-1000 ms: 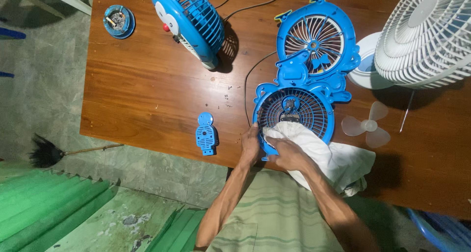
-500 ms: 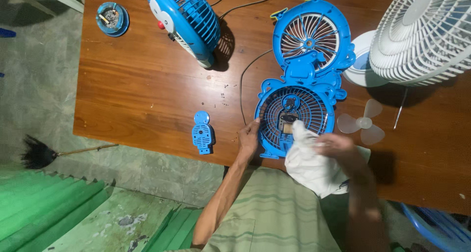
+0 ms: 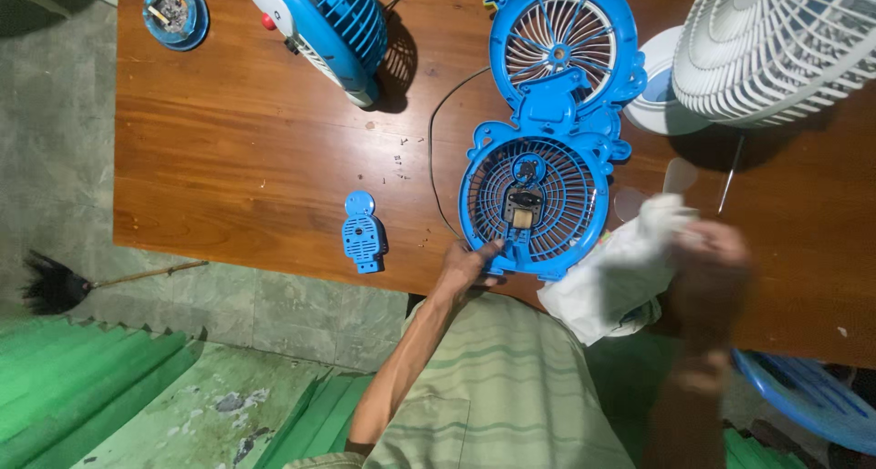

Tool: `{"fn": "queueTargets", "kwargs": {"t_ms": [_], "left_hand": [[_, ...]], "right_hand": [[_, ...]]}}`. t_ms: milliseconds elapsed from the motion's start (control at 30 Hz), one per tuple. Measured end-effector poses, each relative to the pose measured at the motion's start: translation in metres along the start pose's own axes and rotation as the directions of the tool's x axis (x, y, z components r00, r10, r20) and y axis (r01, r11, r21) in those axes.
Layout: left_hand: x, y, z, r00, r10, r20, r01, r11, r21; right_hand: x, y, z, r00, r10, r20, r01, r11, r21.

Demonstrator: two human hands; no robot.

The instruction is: The person cleans the interior of a disassembled blue electric fan using a white cloth. They wipe the motor housing, the inner cage, and the fan blades while the fan remains open on a wooden table.

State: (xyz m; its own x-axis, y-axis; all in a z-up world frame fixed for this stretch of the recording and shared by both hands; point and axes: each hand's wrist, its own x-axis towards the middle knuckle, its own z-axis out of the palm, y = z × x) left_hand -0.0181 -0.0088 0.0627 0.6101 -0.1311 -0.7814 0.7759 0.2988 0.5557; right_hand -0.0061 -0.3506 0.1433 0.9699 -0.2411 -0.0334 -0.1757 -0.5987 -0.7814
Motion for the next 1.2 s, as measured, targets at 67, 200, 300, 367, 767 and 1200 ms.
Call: {"fn": "queueTargets", "kwargs": {"t_ms": [67,200,300,367,767,1200], "left_hand": [[-0.001,0.003,0.008,0.995,-0.089,-0.043,0.088,0.996,-0.033],[0.007,0.0,0.01,0.997,-0.054,-0.062,0.053,0.998,-0.026],[0.013,-0.011,0.006,0.998,0.01,-0.061,-0.008,0.999,0.034],[0.02,-0.015,0.004,0.995,0.002,-0.1,0.007,0.996,0.084],[0.023,-0.021,0.01,0.995,0.012,-0.098,-0.01,1.0,0.022],[0.02,-0.026,0.02,0.98,0.104,-0.17,-0.091,0.993,0.082]], "right_hand": [[-0.003,-0.014,0.045,0.934,-0.274,0.227,0.289,0.957,-0.035],[-0.016,-0.043,0.106,0.744,-0.511,0.431,0.651,0.7,-0.294],[-0.012,-0.051,0.117,0.753,-0.43,0.498,0.658,0.473,-0.586],[-0.003,-0.048,0.118,0.757,-0.479,0.443,0.642,0.422,-0.64],[0.025,0.012,0.138,0.516,-0.791,0.329,0.856,0.468,-0.219],[0.006,0.045,0.178,0.55,0.062,0.833,0.591,0.676,-0.44]]}}
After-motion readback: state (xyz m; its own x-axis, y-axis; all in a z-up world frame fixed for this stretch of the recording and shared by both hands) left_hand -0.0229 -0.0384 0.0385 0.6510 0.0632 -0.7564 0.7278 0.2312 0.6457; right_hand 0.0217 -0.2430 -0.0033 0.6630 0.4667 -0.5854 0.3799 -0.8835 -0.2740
